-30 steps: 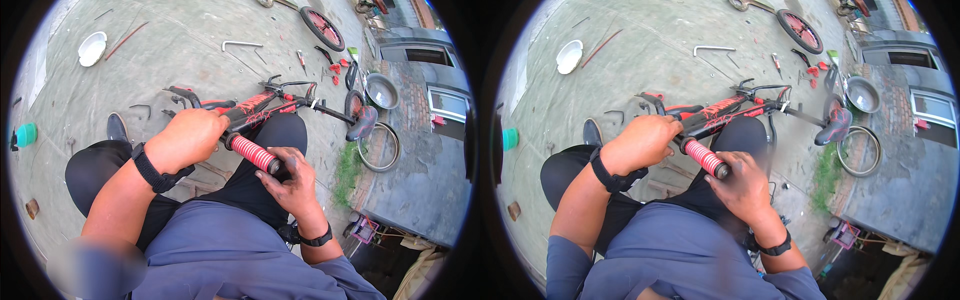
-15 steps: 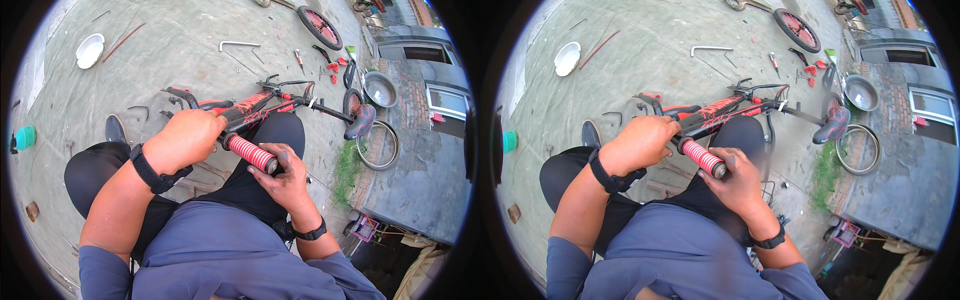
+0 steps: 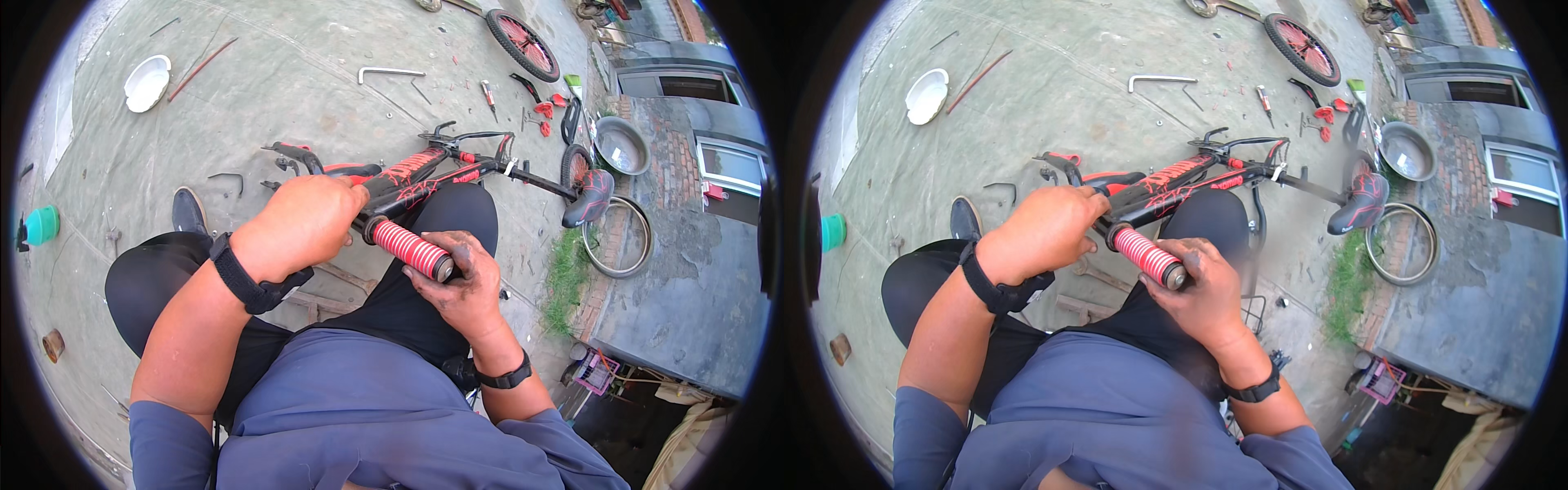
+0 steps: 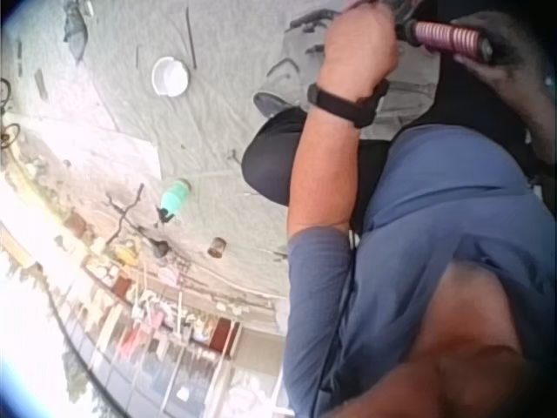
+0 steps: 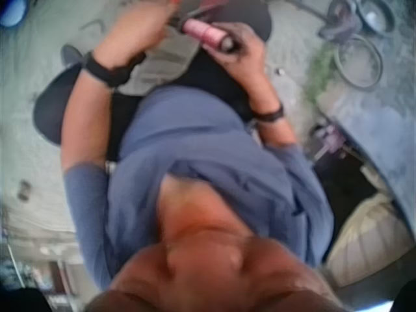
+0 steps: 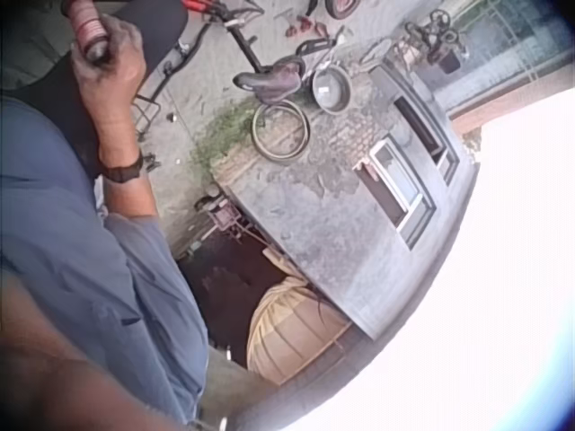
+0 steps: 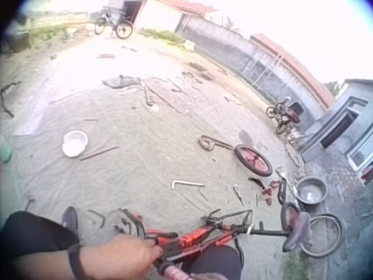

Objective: The person assembles a bicycle by inserting a black handlebar into the stem, attaching a stem clamp, and sliding red-and-white striped handlebar grips onto the handlebar ends. The person handles the handlebar, stem, stem clamp, and grips by hand.

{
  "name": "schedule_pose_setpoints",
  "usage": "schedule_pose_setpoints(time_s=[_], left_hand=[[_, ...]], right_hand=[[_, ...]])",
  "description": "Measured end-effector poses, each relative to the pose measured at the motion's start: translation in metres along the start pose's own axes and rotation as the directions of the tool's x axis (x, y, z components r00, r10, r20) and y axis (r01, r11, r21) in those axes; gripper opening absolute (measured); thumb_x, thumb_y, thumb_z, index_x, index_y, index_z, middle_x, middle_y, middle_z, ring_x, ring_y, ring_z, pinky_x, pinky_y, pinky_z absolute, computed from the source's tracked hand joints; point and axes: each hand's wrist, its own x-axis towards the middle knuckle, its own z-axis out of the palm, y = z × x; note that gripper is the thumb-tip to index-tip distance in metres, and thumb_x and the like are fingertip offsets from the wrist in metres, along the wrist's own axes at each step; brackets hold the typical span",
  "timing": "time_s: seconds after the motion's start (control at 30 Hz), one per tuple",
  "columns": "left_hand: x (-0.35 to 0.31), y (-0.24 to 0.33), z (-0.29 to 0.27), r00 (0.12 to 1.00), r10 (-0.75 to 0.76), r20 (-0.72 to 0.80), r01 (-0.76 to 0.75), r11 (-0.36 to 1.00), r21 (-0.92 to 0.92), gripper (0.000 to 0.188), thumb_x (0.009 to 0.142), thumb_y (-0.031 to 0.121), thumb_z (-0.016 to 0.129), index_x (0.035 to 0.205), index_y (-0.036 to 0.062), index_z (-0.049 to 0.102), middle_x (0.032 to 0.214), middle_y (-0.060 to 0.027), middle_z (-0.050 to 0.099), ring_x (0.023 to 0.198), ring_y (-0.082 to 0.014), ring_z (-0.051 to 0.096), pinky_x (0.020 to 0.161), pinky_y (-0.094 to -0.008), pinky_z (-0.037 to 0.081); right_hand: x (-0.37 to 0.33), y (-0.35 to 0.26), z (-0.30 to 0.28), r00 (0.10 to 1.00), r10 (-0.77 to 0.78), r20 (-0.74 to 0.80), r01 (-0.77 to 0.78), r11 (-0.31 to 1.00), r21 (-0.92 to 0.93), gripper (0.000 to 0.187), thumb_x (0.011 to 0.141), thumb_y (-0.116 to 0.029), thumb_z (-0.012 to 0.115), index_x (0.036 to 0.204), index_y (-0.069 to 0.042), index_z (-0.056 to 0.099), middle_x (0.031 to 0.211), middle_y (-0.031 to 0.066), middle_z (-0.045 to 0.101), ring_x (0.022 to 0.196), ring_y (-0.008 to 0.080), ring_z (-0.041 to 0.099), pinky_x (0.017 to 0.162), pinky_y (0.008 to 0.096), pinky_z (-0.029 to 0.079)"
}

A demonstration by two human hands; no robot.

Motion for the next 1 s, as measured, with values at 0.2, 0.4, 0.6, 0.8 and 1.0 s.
schedule_pose_setpoints(time_s=[0.2, 0.4, 0.6, 0.8, 1.0], left_hand=[[-0.003, -0.009, -0.004, 0.996, -0.027, -0.084, 0.028, 1.000, 0.006, 0.043, 0.073, 0.010, 0.082, 0.112, 0.0028, 0.066, 0.101, -0.0166, 0.069, 0.094, -0.0391, 0.069, 0.078, -0.0492, 0.056], [-0.007, -0.014, -0.002, 0.997, -0.063, -0.039, 0.062, 0.998, -0.008, 0.042, 0.073, 0.010, 0.082, 0.112, 0.0031, 0.067, 0.099, -0.0161, 0.070, 0.094, -0.0391, 0.069, 0.078, -0.0492, 0.056], [-0.010, -0.022, 0.004, 0.992, -0.107, -0.062, 0.103, 0.993, -0.058, 0.040, 0.074, 0.009, 0.081, 0.111, 0.0029, 0.067, 0.099, -0.0175, 0.071, 0.095, -0.0398, 0.069, 0.079, -0.0498, 0.055], [-0.008, -0.041, 0.001, 0.976, -0.188, -0.109, 0.185, 0.982, -0.035, 0.040, 0.080, 0.013, 0.082, 0.115, 0.0014, 0.066, 0.103, -0.0192, 0.070, 0.095, -0.0401, 0.070, 0.082, -0.0496, 0.056], [0.002, -0.037, -0.001, 0.915, -0.238, -0.326, 0.164, 0.958, -0.237, 0.057, 0.079, 0.014, 0.083, 0.130, 0.0029, 0.061, 0.119, -0.0192, 0.067, 0.108, -0.0400, 0.066, 0.090, -0.0472, 0.054]], right_hand=[[0.006, -0.001, -0.001, 0.999, -0.052, 0.002, 0.052, 0.999, 0.010, 0.047, 0.067, -0.003, 0.092, 0.109, 0.000, 0.071, 0.100, 0.0144, 0.074, 0.091, 0.0289, 0.070, 0.084, 0.0376, 0.057], [0.015, -0.002, -0.001, 0.999, -0.053, -0.005, 0.053, 0.998, 0.030, 0.046, 0.068, -0.004, 0.091, 0.109, -0.001, 0.072, 0.100, 0.0131, 0.074, 0.092, 0.0281, 0.070, 0.084, 0.0370, 0.056], [0.039, -0.003, -0.002, 0.995, -0.101, -0.014, 0.101, 0.992, 0.077, 0.043, 0.069, -0.005, 0.091, 0.108, -0.001, 0.073, 0.098, 0.0115, 0.073, 0.091, 0.0264, 0.069, 0.084, 0.0358, 0.056], [0.070, -0.005, -0.004, 0.986, -0.163, -0.040, 0.167, 0.980, 0.109, 0.043, 0.069, -0.004, 0.091, 0.109, -0.001, 0.073, 0.096, 0.0098, 0.073, 0.090, 0.0229, 0.068, 0.084, 0.0345, 0.055], [0.105, -0.003, 0.005, 0.985, -0.171, -0.021, 0.170, 0.946, 0.275, 0.042, 0.075, -0.001, 0.088, 0.113, 0.000, 0.070, 0.103, 0.0080, 0.072, 0.093, 0.0152, 0.066, 0.086, 0.0325, 0.056]])
